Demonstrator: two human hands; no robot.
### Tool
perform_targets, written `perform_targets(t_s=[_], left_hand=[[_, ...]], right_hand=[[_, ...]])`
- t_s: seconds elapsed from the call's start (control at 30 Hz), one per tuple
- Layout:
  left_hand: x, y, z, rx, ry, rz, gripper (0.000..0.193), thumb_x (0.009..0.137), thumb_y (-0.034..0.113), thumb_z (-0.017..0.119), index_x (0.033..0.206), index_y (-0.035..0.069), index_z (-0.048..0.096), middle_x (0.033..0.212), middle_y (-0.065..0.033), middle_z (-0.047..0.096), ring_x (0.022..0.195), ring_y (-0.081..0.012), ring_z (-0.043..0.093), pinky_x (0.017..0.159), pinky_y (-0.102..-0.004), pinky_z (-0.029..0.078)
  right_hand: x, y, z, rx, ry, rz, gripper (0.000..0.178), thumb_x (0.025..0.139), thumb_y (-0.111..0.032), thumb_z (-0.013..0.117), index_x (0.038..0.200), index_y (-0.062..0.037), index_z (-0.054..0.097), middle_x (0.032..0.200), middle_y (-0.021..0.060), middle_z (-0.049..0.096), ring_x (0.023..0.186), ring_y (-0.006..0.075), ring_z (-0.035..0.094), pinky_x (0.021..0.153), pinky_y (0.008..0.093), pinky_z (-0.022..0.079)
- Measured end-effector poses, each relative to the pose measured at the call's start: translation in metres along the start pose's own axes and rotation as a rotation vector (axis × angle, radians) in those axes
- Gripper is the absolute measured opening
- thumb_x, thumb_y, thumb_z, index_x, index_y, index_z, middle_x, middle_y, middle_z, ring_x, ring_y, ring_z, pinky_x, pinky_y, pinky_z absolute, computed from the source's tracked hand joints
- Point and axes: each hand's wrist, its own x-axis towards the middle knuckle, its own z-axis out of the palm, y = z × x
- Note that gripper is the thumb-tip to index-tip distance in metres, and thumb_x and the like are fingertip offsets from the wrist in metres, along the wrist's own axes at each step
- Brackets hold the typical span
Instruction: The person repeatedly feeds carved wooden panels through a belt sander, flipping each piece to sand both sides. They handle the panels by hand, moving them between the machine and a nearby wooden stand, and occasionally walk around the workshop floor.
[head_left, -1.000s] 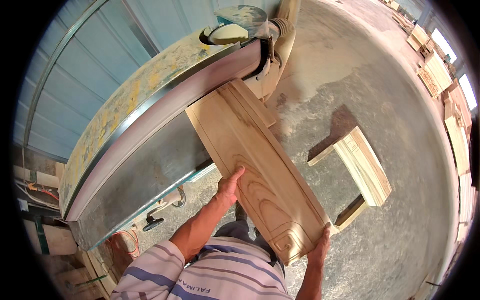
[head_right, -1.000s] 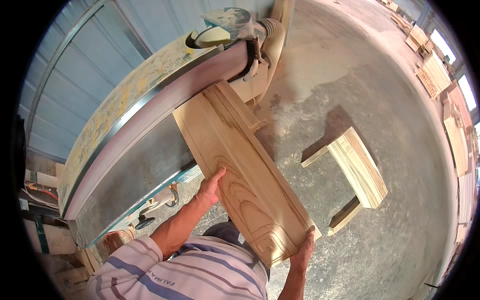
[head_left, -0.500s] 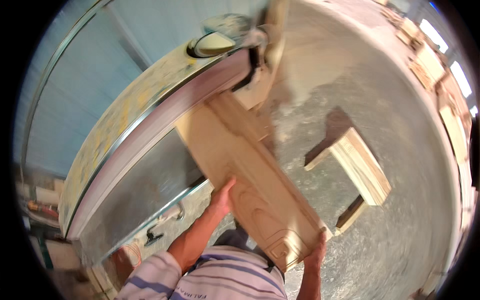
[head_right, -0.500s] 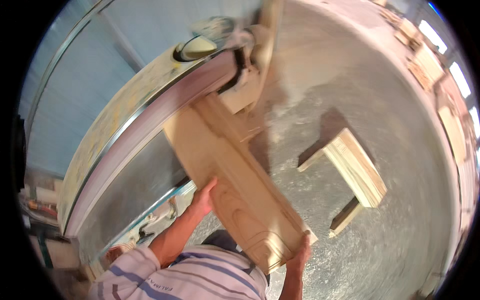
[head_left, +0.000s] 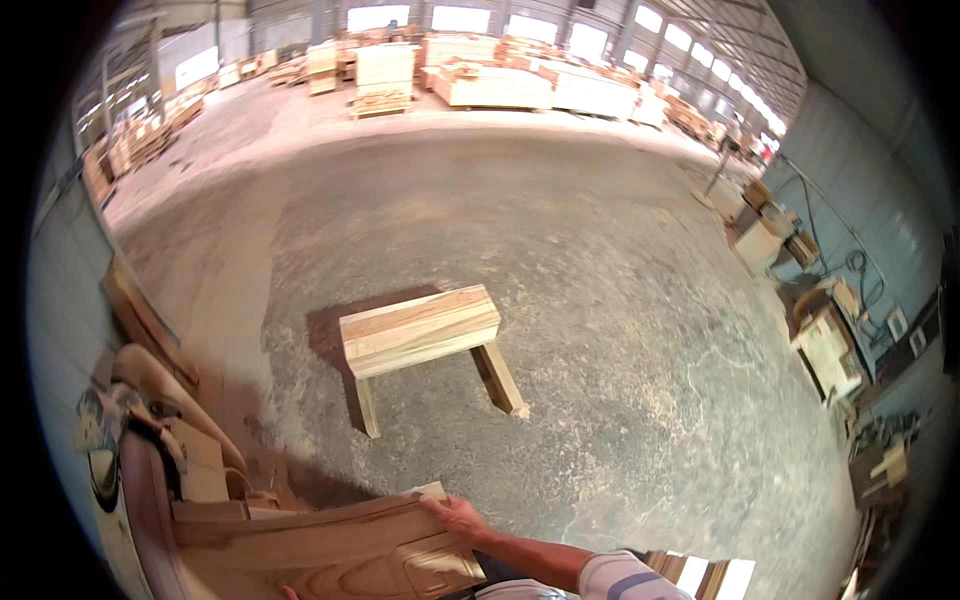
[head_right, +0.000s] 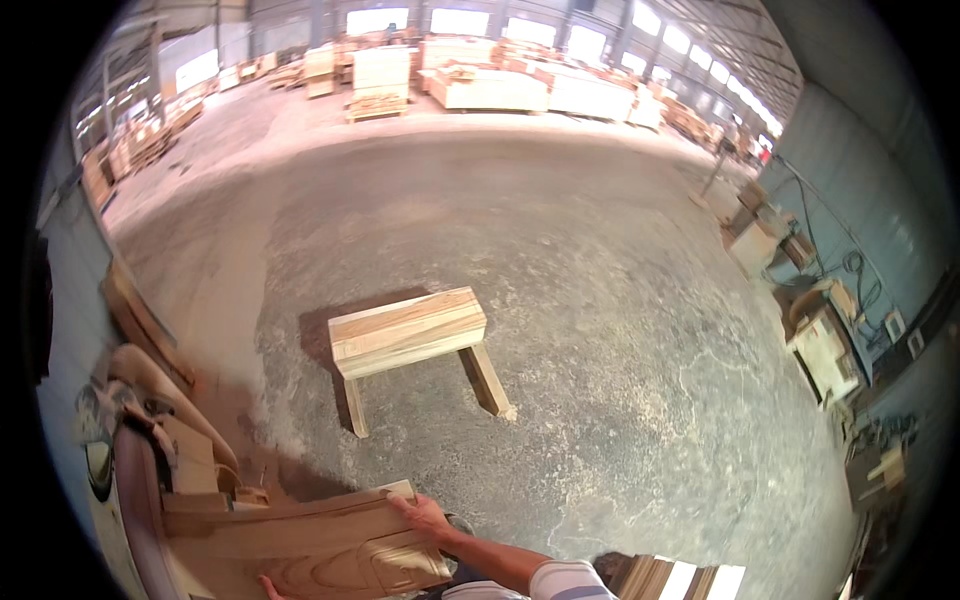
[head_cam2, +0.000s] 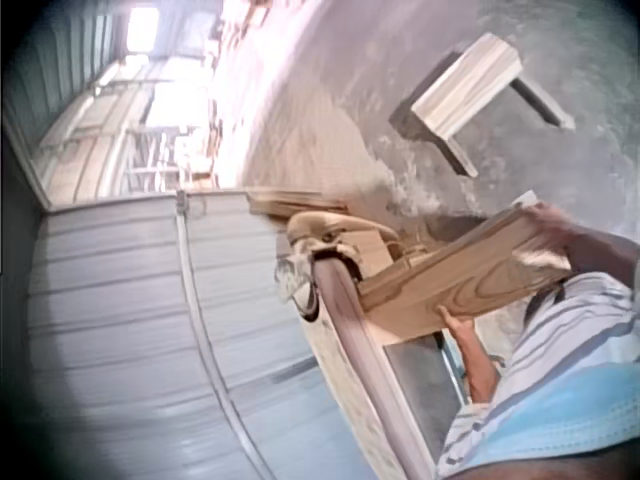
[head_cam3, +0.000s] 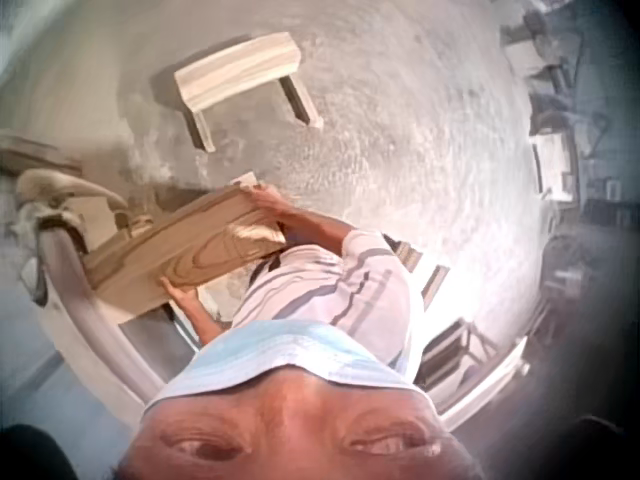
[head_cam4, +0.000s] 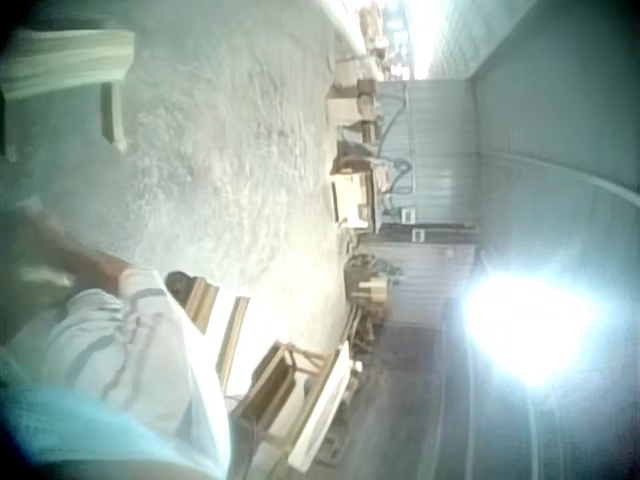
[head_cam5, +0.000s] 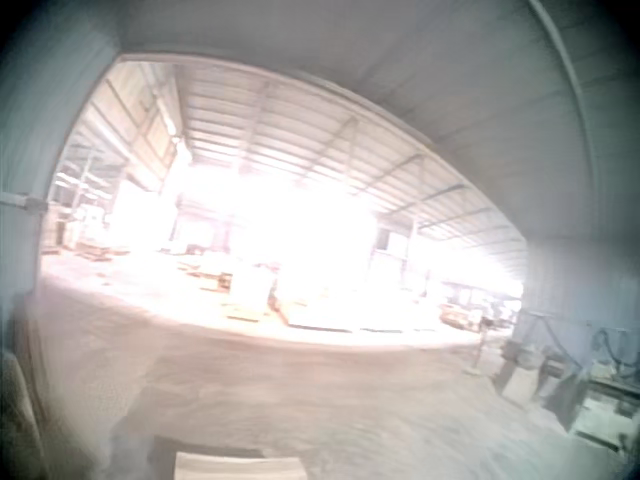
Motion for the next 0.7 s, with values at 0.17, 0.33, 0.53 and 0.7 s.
perform_targets(t_s=[0.17, 0.33, 0.53, 0.7], left_hand=[[-0.068, 0.002, 0.068, 0.079, -0.084, 0.134, 0.071, 0.082, 0.052, 0.054, 0.134, 0.007, 0.036, 0.137, -0.0112, 0.037, 0.124, -0.0297, 0.036, 0.102, -0.0465, 0.033], [-0.093, 0.035, 0.143, 0.053, -0.041, 0.36, 0.066, 0.086, 0.048, 0.051, 0.135, 0.007, 0.035, 0.137, -0.0125, 0.037, 0.124, -0.0299, 0.036, 0.103, -0.0463, 0.03], [-0.139, 0.056, 0.231, 0.204, -0.152, 0.694, 0.06, 0.086, 0.042, 0.054, 0.132, 0.007, 0.037, 0.128, -0.0115, 0.045, 0.117, -0.0276, 0.041, 0.098, -0.0415, 0.035], [-0.149, 0.075, 0.238, 0.329, -0.258, 0.917, 0.053, 0.079, 0.033, 0.063, 0.12, 0.006, 0.045, 0.108, -0.0096, 0.053, 0.098, -0.0227, 0.048, 0.084, -0.0357, 0.041]], right_hand=[[0.0, 0.001, -0.016, -0.015, 0.211, -0.036, 0.054, 0.085, -0.053, 0.052, 0.095, -0.0006, 0.062, 0.083, 0.0039, 0.061, 0.077, 0.0125, 0.054, 0.07, 0.0279, 0.044], [-0.023, -0.05, -0.016, 0.422, 0.131, -0.25, 0.045, 0.092, -0.048, 0.042, 0.068, -0.0104, 0.05, 0.058, -0.0081, 0.039, 0.053, 0.0035, 0.034, 0.046, 0.022, 0.025], [-0.014, -0.04, -0.037, 0.01, 0.247, -0.329, 0.048, 0.09, -0.046, 0.047, 0.105, -0.0005, 0.055, 0.09, 0.0129, 0.059, 0.088, 0.0168, 0.056, 0.075, 0.0276, 0.044], [-0.022, -0.12, -0.106, 0.104, 0.271, -0.714, 0.053, 0.088, -0.035, 0.055, 0.125, 0.0005, 0.039, 0.119, 0.0174, 0.049, 0.109, 0.0267, 0.051, 0.093, 0.0389, 0.041]])
